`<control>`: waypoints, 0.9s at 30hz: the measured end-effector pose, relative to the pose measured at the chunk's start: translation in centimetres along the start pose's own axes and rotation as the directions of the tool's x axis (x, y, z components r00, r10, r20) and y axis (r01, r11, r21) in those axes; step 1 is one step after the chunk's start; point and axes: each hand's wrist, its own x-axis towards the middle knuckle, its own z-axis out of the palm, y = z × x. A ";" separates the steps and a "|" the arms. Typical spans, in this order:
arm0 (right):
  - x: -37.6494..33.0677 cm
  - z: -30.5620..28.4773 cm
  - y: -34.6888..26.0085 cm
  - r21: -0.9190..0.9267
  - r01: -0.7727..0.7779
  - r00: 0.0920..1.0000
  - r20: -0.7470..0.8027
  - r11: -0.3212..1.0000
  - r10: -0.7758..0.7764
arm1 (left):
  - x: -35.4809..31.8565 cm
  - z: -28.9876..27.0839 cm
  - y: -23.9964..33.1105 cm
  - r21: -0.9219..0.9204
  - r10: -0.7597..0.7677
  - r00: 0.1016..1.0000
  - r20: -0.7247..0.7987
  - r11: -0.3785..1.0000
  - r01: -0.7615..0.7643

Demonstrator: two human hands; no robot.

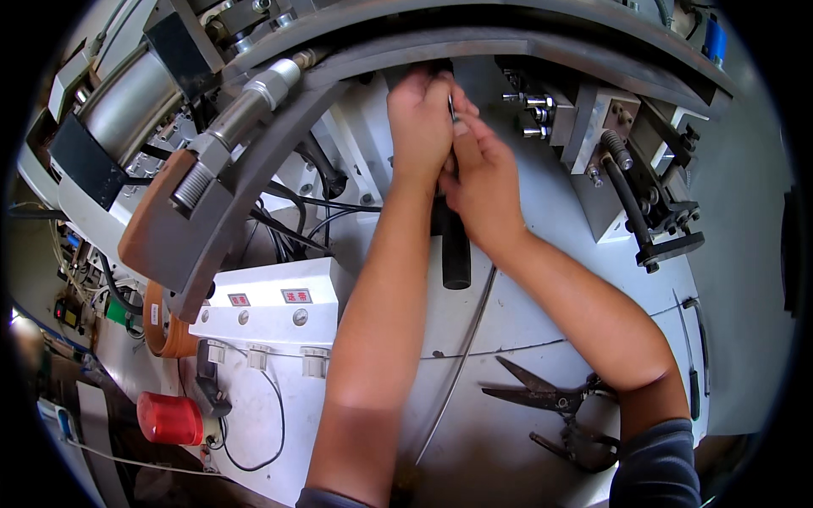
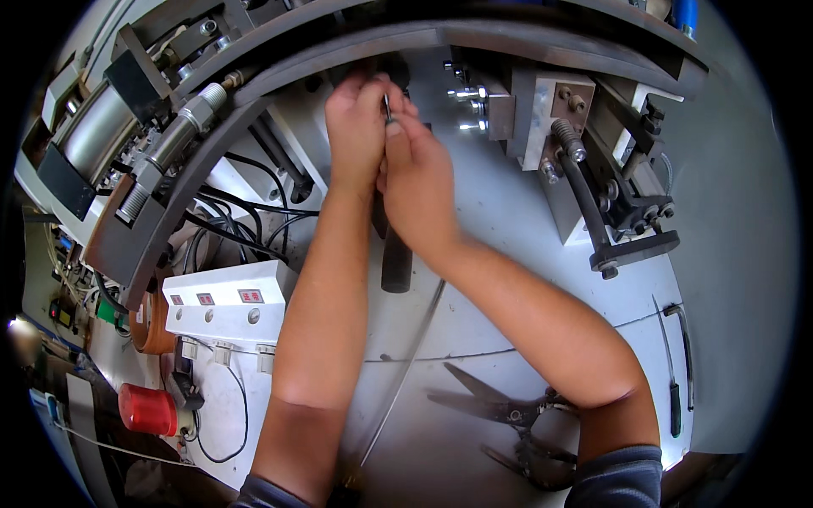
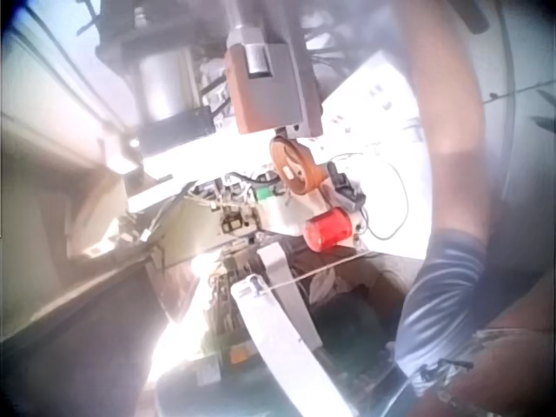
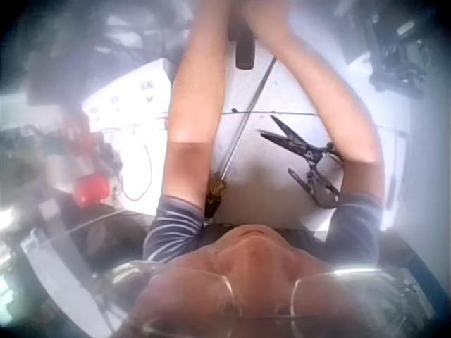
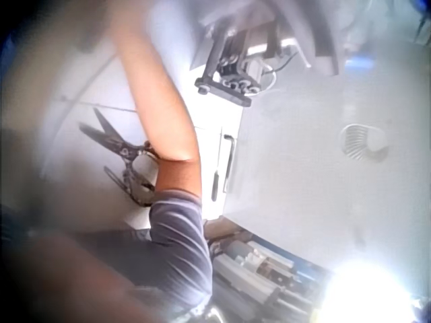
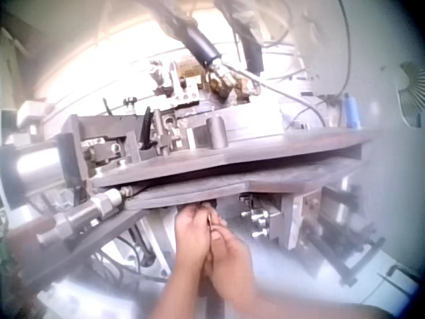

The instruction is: The person works inside a machine using a screwdriver and pliers to adjust internal components. They repeatedly reach into a confined area, manipulate wires or parts, and use tools to tighten or loosen fasteners.

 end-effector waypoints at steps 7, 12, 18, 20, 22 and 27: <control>3.1 -1.3 -1.7 0.114 -0.135 0.986 0.115 0.984 0.122 | 1.0 0.2 1.4 0.203 -0.104 0.994 -0.031 0.973 0.108; 3.6 -1.9 -2.5 0.318 -0.338 0.930 0.259 0.886 0.261 | 1.4 0.8 1.7 0.384 0.076 0.991 -0.108 0.923 -0.029; 2.8 -0.8 -2.7 0.315 -0.289 0.954 0.171 0.904 0.246 | 2.6 -0.4 0.4 0.559 0.113 0.993 0.021 0.822 -0.105; 2.3 0.0 -3.0 0.261 -0.235 0.971 0.096 0.936 0.217 | 2.7 -0.5 0.6 0.525 0.046 0.998 0.039 0.849 -0.060; 1.9 0.2 -2.9 0.223 -0.192 0.981 0.054 0.956 0.185 | 2.6 -0.4 0.7 0.529 0.028 0.999 0.036 0.847 -0.042; 0.8 -0.1 -2.9 0.095 -0.149 0.988 0.045 0.984 0.145 | 2.0 0.5 -0.3 0.677 0.197 0.977 -0.084 0.730 -0.089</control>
